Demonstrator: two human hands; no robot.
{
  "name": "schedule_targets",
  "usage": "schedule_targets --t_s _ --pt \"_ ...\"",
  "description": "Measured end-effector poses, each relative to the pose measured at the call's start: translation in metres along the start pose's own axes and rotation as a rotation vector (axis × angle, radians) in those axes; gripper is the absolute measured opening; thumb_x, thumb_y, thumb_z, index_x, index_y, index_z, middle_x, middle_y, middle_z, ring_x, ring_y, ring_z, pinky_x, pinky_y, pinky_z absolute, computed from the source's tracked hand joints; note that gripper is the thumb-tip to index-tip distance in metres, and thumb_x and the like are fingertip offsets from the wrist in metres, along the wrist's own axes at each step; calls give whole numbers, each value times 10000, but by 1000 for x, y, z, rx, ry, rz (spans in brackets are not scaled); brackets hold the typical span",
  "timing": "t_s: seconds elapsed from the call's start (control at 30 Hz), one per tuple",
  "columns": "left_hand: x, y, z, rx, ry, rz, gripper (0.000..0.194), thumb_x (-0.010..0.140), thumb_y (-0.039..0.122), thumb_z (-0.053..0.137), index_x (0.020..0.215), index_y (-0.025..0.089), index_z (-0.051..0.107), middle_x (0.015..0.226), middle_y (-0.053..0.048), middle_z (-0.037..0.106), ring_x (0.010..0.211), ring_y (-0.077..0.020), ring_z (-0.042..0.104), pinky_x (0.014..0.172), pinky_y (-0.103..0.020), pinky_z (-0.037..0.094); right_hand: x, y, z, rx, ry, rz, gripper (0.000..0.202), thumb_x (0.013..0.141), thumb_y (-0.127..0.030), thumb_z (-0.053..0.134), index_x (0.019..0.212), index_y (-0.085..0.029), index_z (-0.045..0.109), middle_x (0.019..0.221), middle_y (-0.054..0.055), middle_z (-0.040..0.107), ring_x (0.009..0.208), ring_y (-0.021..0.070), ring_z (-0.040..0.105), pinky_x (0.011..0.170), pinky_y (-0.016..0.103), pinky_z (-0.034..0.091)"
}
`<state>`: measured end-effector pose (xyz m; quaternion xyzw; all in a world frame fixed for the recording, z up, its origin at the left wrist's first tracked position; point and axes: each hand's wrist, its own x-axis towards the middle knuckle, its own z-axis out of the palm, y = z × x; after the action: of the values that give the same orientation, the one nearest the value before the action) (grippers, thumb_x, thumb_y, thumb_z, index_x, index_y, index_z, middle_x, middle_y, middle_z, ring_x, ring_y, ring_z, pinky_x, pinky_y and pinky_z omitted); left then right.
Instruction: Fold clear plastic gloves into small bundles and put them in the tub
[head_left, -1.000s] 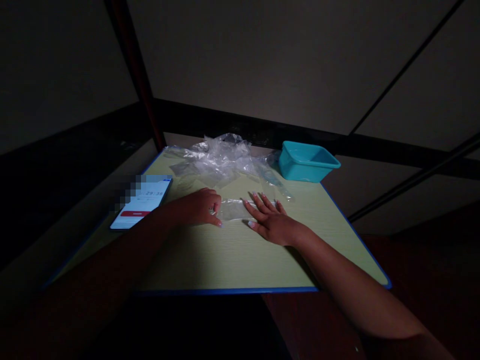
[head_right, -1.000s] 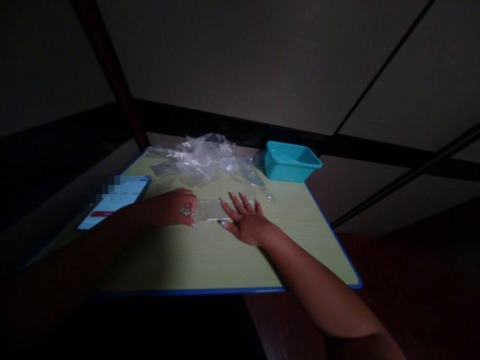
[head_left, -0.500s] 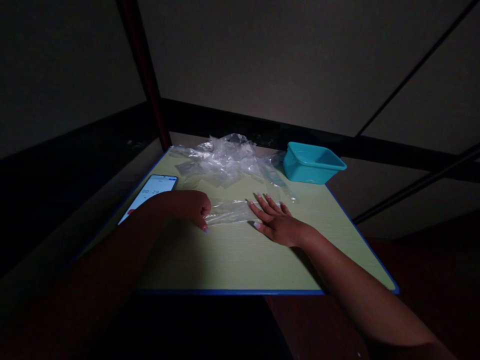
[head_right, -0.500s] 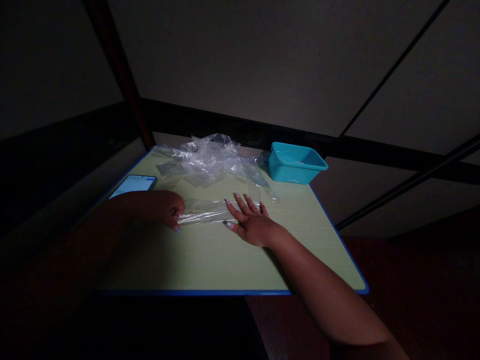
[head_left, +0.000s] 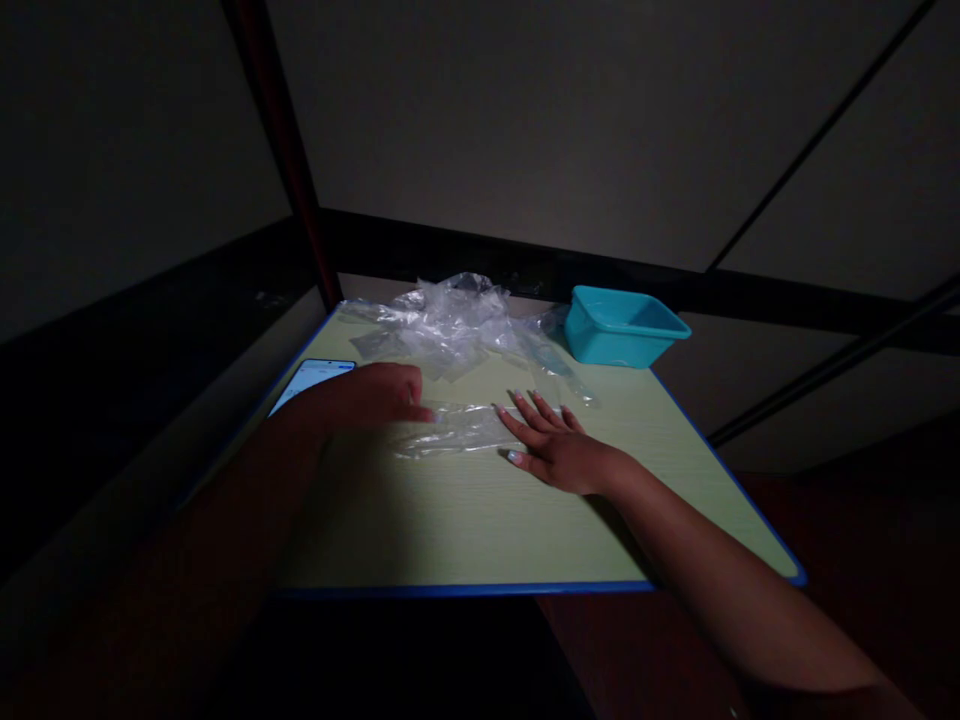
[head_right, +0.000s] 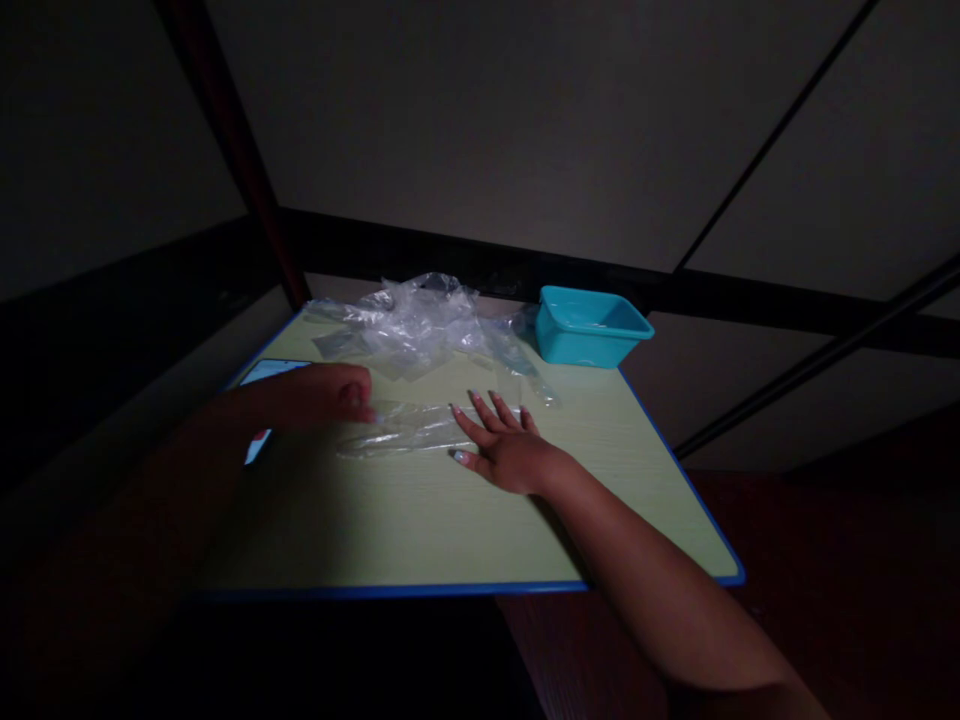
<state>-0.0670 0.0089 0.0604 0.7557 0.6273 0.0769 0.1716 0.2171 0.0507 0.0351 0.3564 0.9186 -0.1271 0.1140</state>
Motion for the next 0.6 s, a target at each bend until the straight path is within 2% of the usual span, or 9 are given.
schedule_targets --t_s 0.07,0.1,0.13,0.2,0.27,0.33,0.4,0.47,0.6 --pt "5 11 9 42 382 14 482 782 544 541 1051 145 560 1118 -115 592 1045 -274 531 880 -396 423 0 0 0 9 5 -8 666 922 -576 294 1487 -323 48 1539 34 -94 1394 331 -104 1066 643 76" --pt "7 18 16 87 482 25 531 800 537 528 1153 140 527 1243 -143 534 1164 -299 468 970 -443 367 0 0 0 12 8 -10 667 920 -578 296 1487 -324 52 1539 38 -91 1394 336 -99 1063 646 77" --pt "8 26 23 127 518 60 570 822 521 514 1244 139 479 1358 -159 450 1270 -311 380 1043 -472 288 0 0 0 12 10 -9 668 920 -579 296 1486 -323 53 1539 39 -91 1394 337 -99 1063 647 78" --pt "7 43 40 178 447 161 637 866 503 468 1383 150 347 1495 -155 286 1391 -300 208 1113 -499 146 0 0 0 9 7 -6 672 919 -582 295 1486 -320 51 1537 40 -101 1393 332 -109 1064 644 78" --pt "4 57 54 218 276 278 708 885 549 409 1451 161 234 1543 -136 177 1425 -286 103 1127 -502 92 1 0 0 10 0 -5 678 917 -587 292 1487 -309 51 1535 43 -107 1393 323 -119 1068 638 70" --pt "1 66 65 231 125 318 763 891 599 334 1481 155 140 1556 -125 86 1433 -265 39 1131 -497 79 1 1 1 17 -10 -7 690 913 -597 287 1489 -291 62 1534 49 -107 1393 316 -123 1074 628 59" --pt "-2 70 71 219 -12 306 813 886 636 283 1488 130 77 1550 -132 15 1434 -253 3 1128 -501 89 1 1 1 20 -23 -6 704 909 -609 280 1491 -272 72 1533 51 -109 1393 309 -129 1082 614 46" --pt "-5 70 74 212 -93 260 830 876 660 268 1491 145 54 1543 -125 -25 1431 -266 -26 1118 -535 82 1 1 1 24 -33 0 712 904 -618 279 1491 -273 70 1531 44 -122 1392 304 -138 1086 606 42" --pt "-11 65 71 206 -137 162 784 866 670 284 1491 250 64 1540 -88 -39 1422 -315 -40 1078 -628 57 0 0 -1 25 -42 -1 703 901 -623 282 1486 -316 44 1530 24 -138 1391 303 -138 1085 605 46"
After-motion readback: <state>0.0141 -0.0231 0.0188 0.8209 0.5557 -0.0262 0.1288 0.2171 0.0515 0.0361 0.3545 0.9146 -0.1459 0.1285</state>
